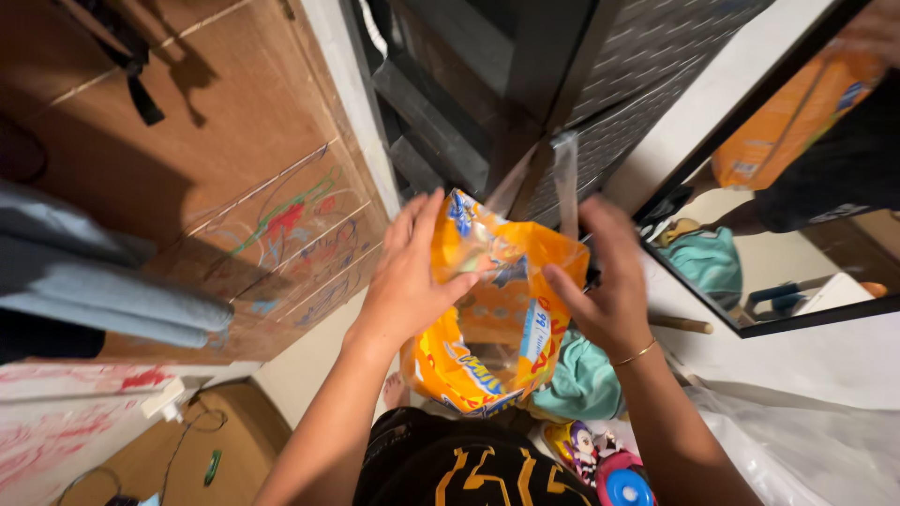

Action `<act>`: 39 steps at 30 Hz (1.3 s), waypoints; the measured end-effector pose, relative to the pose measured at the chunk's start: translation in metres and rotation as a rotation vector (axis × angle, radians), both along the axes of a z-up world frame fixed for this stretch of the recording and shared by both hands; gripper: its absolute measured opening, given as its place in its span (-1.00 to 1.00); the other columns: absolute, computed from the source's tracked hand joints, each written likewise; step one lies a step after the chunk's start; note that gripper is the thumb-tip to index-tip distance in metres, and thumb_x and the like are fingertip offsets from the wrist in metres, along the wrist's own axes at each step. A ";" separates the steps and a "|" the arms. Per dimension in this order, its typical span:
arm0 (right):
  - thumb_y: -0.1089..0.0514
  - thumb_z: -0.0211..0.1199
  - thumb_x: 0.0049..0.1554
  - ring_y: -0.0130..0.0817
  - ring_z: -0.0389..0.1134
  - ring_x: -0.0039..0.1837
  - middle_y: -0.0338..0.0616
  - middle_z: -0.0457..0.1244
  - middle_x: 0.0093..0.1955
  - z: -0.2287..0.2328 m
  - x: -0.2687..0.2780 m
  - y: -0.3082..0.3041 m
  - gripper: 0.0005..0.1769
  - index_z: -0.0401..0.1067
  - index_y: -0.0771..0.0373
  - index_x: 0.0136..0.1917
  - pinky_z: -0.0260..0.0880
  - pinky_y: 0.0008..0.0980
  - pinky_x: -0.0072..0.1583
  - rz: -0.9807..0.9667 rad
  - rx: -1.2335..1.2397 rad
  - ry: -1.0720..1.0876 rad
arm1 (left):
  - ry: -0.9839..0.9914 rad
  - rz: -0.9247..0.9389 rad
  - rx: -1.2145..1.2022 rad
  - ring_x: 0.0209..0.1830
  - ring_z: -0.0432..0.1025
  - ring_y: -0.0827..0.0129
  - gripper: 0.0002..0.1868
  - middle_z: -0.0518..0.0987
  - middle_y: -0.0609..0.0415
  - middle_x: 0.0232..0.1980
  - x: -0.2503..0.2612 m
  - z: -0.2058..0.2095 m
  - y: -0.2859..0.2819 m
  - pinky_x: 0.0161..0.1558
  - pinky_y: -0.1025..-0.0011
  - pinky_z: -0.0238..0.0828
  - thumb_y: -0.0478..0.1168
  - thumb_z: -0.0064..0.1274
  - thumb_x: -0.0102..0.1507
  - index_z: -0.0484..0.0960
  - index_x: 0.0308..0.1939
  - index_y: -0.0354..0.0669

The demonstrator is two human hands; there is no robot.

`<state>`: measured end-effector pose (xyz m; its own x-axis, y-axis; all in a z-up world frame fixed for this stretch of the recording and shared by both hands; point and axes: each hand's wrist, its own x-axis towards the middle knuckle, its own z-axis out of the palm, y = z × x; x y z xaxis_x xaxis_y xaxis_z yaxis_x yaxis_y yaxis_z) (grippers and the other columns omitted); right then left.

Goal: The person folds various clothing items and places them into a plastic storage container. They then open a package of diapers, remove several units, and place them on the bed. Finally, they move a small fan on a nearby shelf.

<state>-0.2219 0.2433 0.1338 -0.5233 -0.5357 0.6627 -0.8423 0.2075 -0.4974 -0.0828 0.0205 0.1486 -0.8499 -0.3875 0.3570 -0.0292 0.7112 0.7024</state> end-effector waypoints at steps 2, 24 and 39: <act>0.13 0.36 0.10 0.05 0.34 0.31 0.10 0.28 0.30 -0.027 0.011 -0.002 -0.37 0.33 0.28 0.41 0.35 -0.16 0.31 -0.053 0.182 -0.223 | -0.220 0.004 0.073 0.44 0.19 -0.11 -0.03 0.24 -0.23 0.47 0.012 -0.024 -0.004 0.32 0.16 0.18 -0.09 0.31 0.08 0.20 0.51 -0.12; 0.26 0.40 0.18 -0.09 0.39 0.31 0.14 0.29 0.30 -0.003 0.001 -0.015 -0.29 0.14 0.43 0.48 0.38 -0.18 0.35 -0.026 -0.086 -0.044 | 0.184 0.043 0.055 0.32 0.46 0.02 -0.33 0.47 -0.14 0.37 -0.012 0.000 0.008 0.28 0.22 0.42 -0.08 0.24 0.26 0.42 0.40 -0.20; 0.43 0.12 0.28 -0.58 0.30 -0.11 -0.23 0.28 -0.04 -0.005 -0.006 -0.041 -0.75 0.27 0.31 0.21 0.33 -0.57 -0.08 0.271 -0.321 -0.648 | 0.025 -0.231 0.459 -0.54 0.56 0.44 -0.82 0.67 0.02 -0.39 -0.023 0.037 0.008 -0.42 0.43 0.51 -0.22 0.22 0.21 0.70 -0.17 -0.23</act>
